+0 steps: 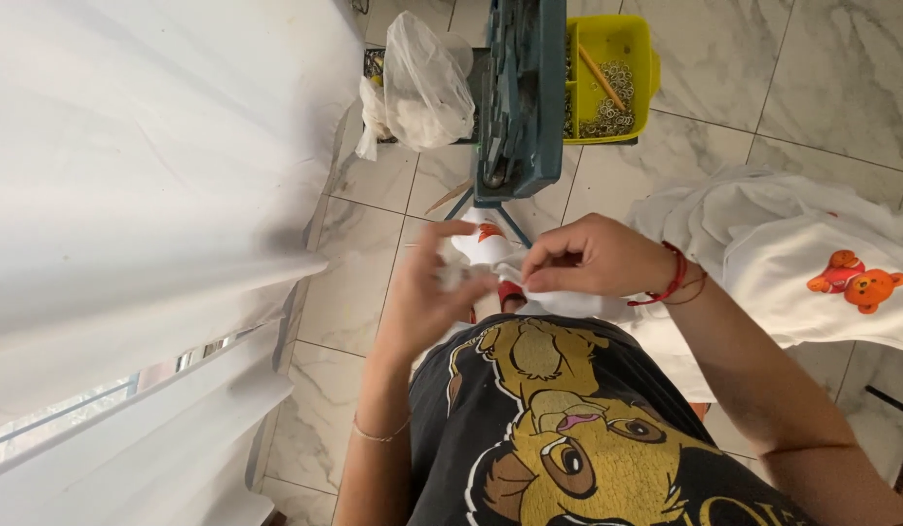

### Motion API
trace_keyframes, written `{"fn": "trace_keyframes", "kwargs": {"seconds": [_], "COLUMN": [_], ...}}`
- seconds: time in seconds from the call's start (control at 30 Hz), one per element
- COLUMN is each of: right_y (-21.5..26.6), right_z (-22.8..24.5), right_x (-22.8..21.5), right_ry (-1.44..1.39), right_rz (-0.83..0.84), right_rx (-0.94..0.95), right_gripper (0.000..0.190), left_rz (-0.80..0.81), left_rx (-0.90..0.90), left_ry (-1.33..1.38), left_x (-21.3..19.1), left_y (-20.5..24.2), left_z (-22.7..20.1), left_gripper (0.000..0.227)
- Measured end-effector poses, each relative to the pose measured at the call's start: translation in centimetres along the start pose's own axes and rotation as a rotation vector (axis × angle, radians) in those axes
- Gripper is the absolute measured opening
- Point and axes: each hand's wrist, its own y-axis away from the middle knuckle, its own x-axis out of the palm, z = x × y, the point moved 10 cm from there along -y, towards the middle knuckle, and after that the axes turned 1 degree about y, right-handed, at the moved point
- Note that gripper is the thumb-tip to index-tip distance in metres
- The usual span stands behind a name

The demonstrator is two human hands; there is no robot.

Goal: Attaching metal snap buttons to baby clothes using a manual hand-press machine.

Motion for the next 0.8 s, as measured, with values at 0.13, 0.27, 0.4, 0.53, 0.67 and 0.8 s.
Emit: {"fn": "trace_keyframes", "kwargs": {"seconds": [0.13, 0.27, 0.4, 0.53, 0.67, 0.8], "right_y": [-0.7, 0.6, 0.6, 0.1, -0.3, -1.8], "right_z": [-0.5, -2.1, -1.9, -1.7, 0.0, -4.2], "right_x": [0.3, -0.8, -1.5, -1.2, 0.2, -0.9], "right_ry": [0.039, 0.110, 0.320, 0.366, 0.156, -0.155], "right_rz": [-0.016, 0.050, 0.081, 0.068, 0.112, -0.167], "right_rx": [0.062, 0.173, 0.225, 0.059, -0.078, 0.051], "right_gripper": [0.016, 0.033, 0.025, 0.034, 0.026, 0.016], "left_rz": [0.295, 0.293, 0.251, 0.183, 0.227, 0.033], "left_rx": [0.017, 0.086, 0.053, 0.019, 0.006, -0.070], "left_ry": [-0.272, -0.285, -0.241, -0.206, -0.176, -0.161], "left_x": [4.6, 3.9, 3.6, 3.2, 3.8, 2.0], "left_y": [0.0, 0.0, -0.3, -0.8, -0.9, -2.5], "left_z": [1.0, -0.4, 0.5, 1.2, 1.7, 4.6], "left_gripper": [0.026, 0.014, 0.010, 0.014, 0.012, 0.016]}}
